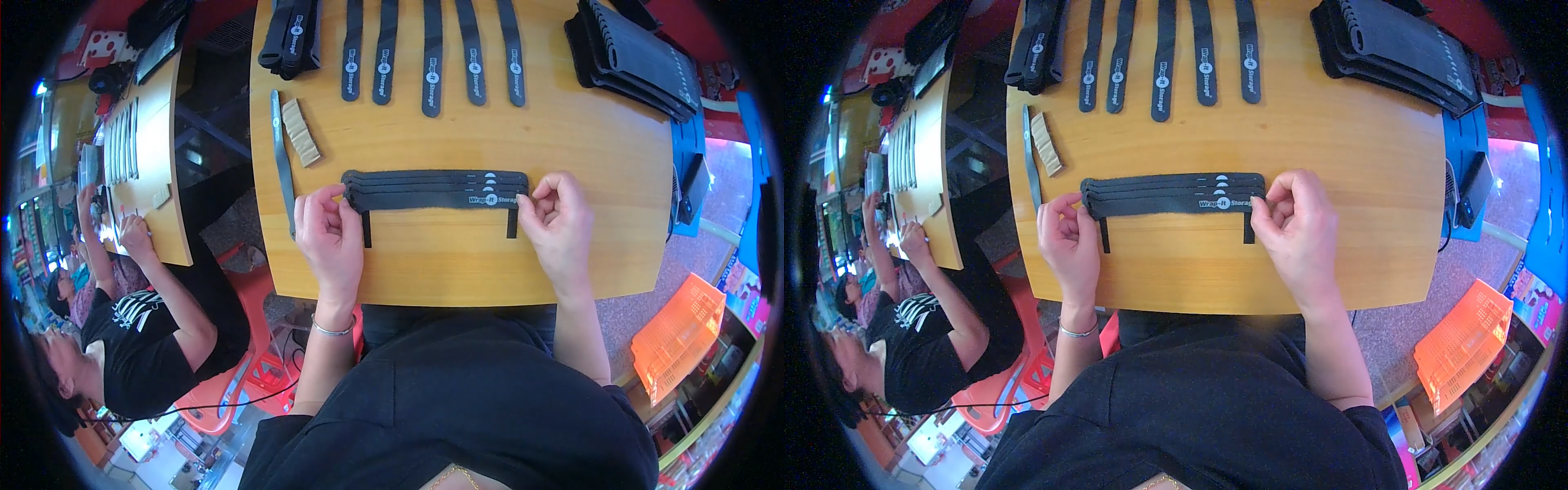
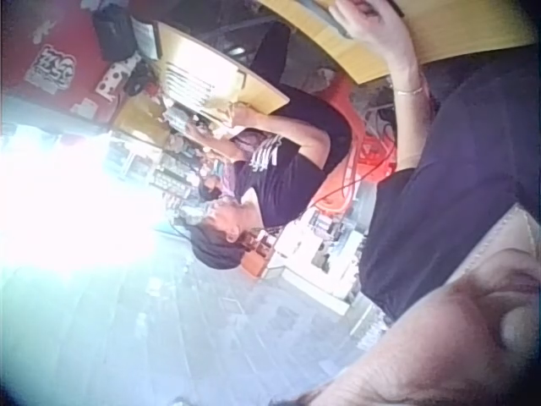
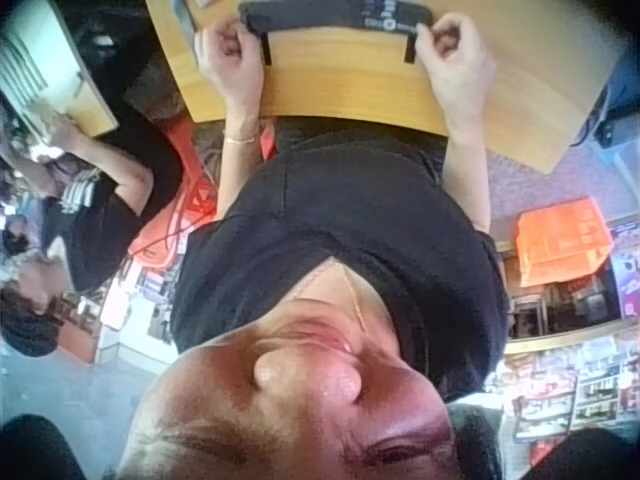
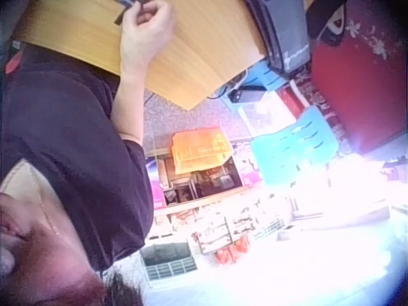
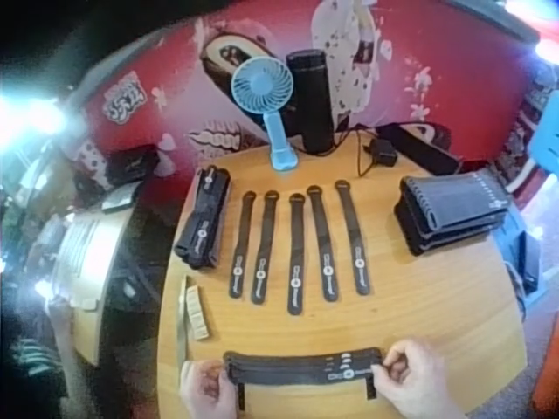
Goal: The person is aligning and stacking black textile straps with printed logos on a wooden table.
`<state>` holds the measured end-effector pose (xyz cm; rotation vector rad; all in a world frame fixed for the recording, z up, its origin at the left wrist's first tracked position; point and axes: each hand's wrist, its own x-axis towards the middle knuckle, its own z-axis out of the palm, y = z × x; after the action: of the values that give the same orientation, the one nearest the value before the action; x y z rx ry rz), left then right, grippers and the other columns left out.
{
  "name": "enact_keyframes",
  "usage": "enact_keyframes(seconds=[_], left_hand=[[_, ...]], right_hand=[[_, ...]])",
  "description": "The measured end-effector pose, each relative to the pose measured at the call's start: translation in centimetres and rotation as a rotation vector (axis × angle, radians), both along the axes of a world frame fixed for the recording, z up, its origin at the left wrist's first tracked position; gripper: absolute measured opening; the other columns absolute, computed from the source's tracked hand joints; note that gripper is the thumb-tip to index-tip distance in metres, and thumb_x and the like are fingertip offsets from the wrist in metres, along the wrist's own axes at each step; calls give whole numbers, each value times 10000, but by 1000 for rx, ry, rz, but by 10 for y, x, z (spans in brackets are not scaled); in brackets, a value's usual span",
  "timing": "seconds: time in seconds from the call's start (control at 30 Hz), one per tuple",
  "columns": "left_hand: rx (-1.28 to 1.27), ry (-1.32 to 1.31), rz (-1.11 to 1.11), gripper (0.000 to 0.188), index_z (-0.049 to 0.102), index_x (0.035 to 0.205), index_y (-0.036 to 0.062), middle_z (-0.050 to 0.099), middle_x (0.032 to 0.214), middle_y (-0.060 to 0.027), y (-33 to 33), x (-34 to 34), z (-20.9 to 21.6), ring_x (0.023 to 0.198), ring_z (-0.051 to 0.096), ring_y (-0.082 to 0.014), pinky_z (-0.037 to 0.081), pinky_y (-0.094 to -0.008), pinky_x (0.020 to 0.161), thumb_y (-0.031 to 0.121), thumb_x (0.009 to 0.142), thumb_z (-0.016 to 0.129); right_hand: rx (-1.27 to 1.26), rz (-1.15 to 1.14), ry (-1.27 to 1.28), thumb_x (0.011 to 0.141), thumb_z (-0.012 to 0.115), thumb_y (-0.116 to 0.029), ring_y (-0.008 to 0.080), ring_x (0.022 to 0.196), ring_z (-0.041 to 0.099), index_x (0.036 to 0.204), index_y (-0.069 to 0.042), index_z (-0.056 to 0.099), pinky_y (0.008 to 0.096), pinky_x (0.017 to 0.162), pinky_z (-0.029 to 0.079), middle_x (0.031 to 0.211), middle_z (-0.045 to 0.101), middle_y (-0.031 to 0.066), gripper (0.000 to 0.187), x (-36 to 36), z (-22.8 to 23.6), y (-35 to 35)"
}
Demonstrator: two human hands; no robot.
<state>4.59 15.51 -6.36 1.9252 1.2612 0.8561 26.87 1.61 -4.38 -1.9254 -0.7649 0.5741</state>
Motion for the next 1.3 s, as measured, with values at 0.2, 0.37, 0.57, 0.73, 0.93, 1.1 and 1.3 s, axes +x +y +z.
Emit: enact_keyframes(seconds=[0.2, 0.37, 0.57, 0.73, 0.93, 1.1, 1.3], left_hand=[[-55, -111, 59, 173, 558, 980, -10, 432, 874, -15, -6, -3, 2, 612, 489, -13, 360, -155, 476, -116, 852, 507], [326, 51, -214, 282, 562, 1072, -17, 553, 1015, -107, -20, 3, 23, 844, 586, -185, 486, -267, 659, -103, 804, 546], [338, 350, -613, 519, 506, 1274, 20, 410, 1407, -161, -49, 33, 42, 1314, 367, -334, 281, -459, 1087, 75, 775, 639], [364, 486, -663, 596, 445, 1336, 32, 336, 1476, -101, -54, 42, 31, 1385, 275, -280, 188, -474, 1130, 160, 791, 647], [363, 513, -695, 603, 432, 1355, 41, 328, 1482, -99, -53, 44, 31, 1394, 253, -279, 154, -490, 1132, 290, 835, 609], [379, 525, -708, 622, 422, 1365, 43, 324, 1484, -99, -52, 46, 29, 1399, 241, -280, 138, -497, 1134, 320, 837, 602], [408, 569, -729, 663, 403, 1383, 52, 311, 1491, -101, -51, 44, 25, 1403, 231, -278, 130, -503, 1133, 352, 827, 605]], right_hand=[[27, 12, -31, 754, 655, 61, 80, 551, 502, 815, -31, 500, 224, 488, 412, 756, 508, 32, 190, 1, -1, -3], [161, -13, 87, 782, 626, 61, 76, 626, 536, 858, -33, 543, 201, 542, 442, 767, 524, 43, 146, 4, -2, -18], [128, 202, -494, 753, 604, 41, 243, 1002, 604, 1105, -41, 600, 335, 861, 492, 1103, 605, 121, 362, -5, 18, -26], [-48, 362, -695, 753, 591, -41, 292, 1237, 462, 1241, 2, 534, 422, 1034, 363, 1311, 516, 137, 493, -17, 14, -33], [-133, 353, -730, 767, 586, -75, 302, 1301, 393, 1303, 18, 473, 436, 1080, 308, 1379, 452, 146, 555, -18, 11, -38], [-160, 445, -766, 791, 600, -131, 291, 1344, 347, 1353, -10, 432, 473, 1102, 266, 1425, 405, 133, 599, -27, 18, -33], [-277, 558, -800, 829, 621, -333, 258, 1374, 304, 1391, -30, 392, 502, 1123, 191, 1468, 355, 110, 679, -35, 10, -33]])
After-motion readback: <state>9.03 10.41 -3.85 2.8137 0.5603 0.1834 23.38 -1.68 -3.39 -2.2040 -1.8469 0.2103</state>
